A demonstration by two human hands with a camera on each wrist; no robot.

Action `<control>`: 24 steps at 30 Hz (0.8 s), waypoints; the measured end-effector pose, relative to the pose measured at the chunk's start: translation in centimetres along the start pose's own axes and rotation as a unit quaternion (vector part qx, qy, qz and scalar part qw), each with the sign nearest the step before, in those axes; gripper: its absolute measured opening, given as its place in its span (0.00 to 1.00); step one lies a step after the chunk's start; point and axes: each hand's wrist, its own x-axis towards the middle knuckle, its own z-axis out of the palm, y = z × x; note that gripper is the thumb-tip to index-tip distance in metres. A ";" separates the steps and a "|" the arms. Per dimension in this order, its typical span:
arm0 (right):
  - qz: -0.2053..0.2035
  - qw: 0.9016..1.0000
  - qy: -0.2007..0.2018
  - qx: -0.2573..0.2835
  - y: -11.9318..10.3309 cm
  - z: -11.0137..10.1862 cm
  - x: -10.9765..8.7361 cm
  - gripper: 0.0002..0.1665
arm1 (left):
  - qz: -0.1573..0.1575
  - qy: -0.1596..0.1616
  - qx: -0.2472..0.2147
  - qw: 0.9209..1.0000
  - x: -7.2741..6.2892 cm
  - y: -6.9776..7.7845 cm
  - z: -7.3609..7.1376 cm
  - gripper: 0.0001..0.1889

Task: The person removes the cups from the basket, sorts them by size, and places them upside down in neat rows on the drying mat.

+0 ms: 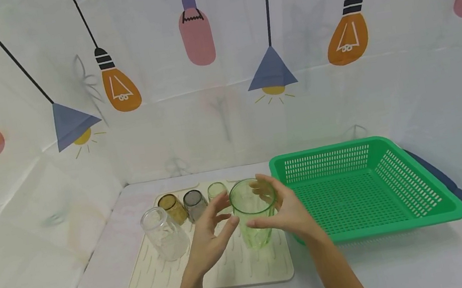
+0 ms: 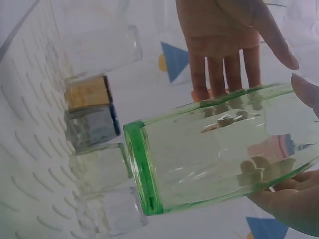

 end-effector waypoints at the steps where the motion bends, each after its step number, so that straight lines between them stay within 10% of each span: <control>1: -0.001 1.000 -0.001 0.001 0.0 0.1 0.0 0.52 | -0.002 -0.003 0.002 1.000 0.0 0.1 0.1 0.29; 24: -0.066 0.997 0.024 -0.042 0.7 2.2 -0.2 0.50 | -0.088 0.017 0.028 0.996 0.2 1.4 1.0 0.43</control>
